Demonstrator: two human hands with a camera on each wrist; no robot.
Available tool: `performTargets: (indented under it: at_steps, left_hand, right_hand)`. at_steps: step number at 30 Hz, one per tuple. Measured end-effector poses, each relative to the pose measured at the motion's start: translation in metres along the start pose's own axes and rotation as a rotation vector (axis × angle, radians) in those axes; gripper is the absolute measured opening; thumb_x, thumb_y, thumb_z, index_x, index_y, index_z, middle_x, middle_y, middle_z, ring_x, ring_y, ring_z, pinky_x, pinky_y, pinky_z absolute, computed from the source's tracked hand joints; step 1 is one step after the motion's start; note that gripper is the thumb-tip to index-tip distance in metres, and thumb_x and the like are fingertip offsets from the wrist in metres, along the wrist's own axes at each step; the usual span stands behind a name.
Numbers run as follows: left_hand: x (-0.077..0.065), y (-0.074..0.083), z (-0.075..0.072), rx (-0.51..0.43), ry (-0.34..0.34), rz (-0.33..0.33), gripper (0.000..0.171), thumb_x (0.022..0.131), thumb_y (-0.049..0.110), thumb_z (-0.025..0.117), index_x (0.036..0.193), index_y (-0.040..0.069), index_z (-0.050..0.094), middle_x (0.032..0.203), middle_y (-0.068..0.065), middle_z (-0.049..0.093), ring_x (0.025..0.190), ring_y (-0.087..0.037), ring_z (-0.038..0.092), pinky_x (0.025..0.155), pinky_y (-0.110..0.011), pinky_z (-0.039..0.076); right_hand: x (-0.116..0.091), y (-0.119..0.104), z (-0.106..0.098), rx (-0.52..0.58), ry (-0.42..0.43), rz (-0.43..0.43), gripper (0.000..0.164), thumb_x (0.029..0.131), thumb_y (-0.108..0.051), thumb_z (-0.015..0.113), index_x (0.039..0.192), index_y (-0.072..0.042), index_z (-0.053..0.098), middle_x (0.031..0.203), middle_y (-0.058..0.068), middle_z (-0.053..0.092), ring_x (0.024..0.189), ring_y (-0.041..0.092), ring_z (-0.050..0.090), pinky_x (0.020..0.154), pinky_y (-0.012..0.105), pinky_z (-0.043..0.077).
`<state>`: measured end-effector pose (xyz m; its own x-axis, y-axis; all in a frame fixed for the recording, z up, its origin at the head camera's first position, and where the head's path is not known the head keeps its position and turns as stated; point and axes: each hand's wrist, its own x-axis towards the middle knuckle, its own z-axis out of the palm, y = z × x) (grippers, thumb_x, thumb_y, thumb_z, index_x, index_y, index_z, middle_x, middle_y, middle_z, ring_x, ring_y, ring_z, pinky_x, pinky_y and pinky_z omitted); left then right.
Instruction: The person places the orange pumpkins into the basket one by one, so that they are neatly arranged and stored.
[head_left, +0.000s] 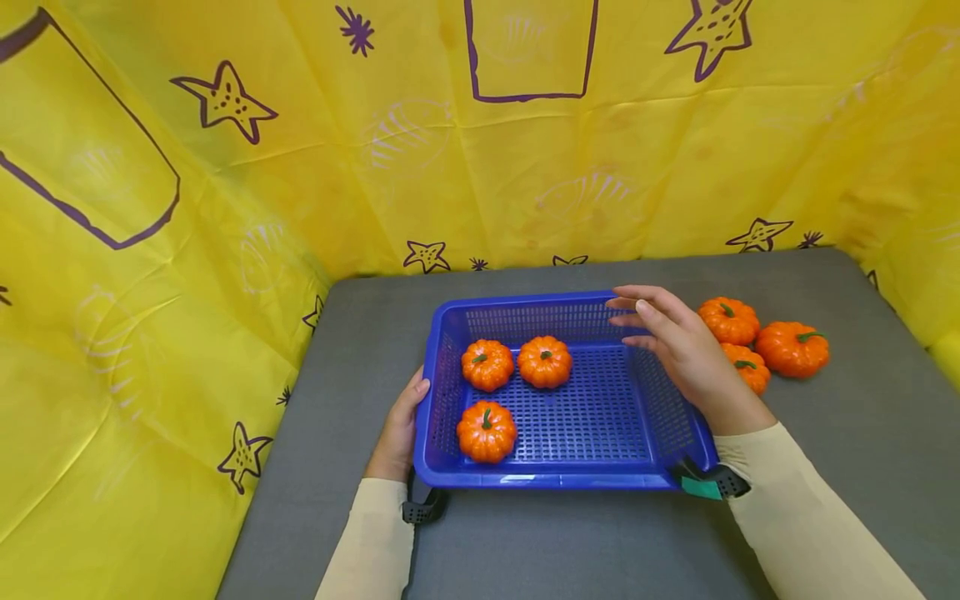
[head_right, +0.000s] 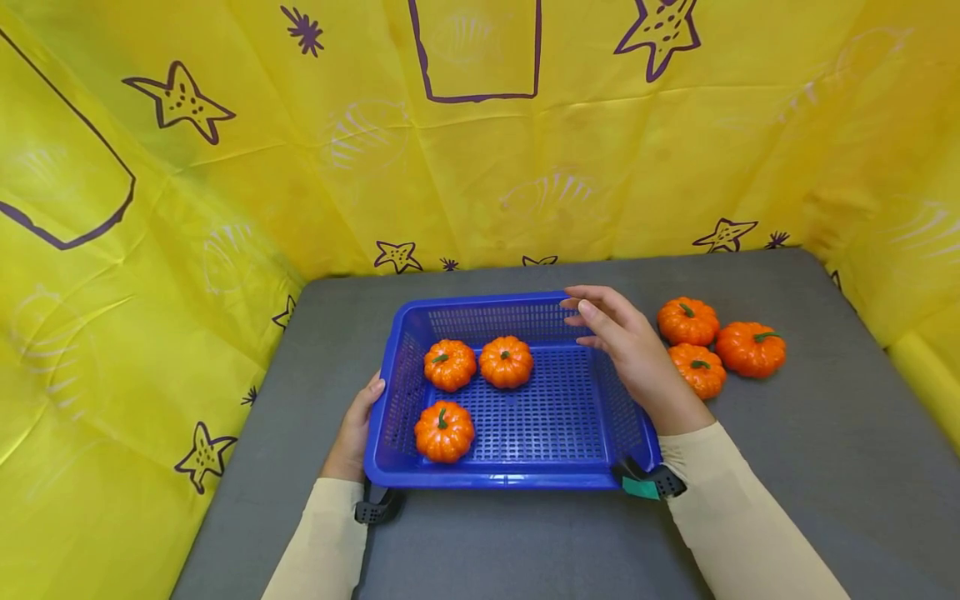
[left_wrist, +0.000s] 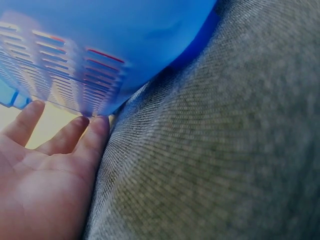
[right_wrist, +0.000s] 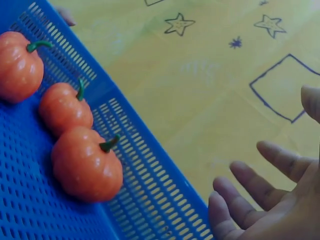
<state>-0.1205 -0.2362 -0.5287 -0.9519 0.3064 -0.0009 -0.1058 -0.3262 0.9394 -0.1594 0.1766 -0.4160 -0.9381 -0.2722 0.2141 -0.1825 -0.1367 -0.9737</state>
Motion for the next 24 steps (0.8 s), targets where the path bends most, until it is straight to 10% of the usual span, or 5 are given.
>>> performTargets:
  at_steps: [24]
  left_hand:
    - [-0.001, 0.001, 0.003, 0.018, 0.023, -0.007, 0.066, 0.11, 0.039, 0.041, 0.173, 0.021, 0.031, 0.161, -0.025, 0.045, 0.131, -0.035, 0.058, 0.107, -0.045, 0.053]
  right_hand:
    - [-0.024, 0.002, -0.025, 0.124, 0.049, -0.073, 0.041, 0.118, -0.012, 0.04, 0.151, 0.007, 0.054, 0.142, 0.021, 0.062, 0.125, 0.034, 0.059, 0.095, 0.035, 0.053]
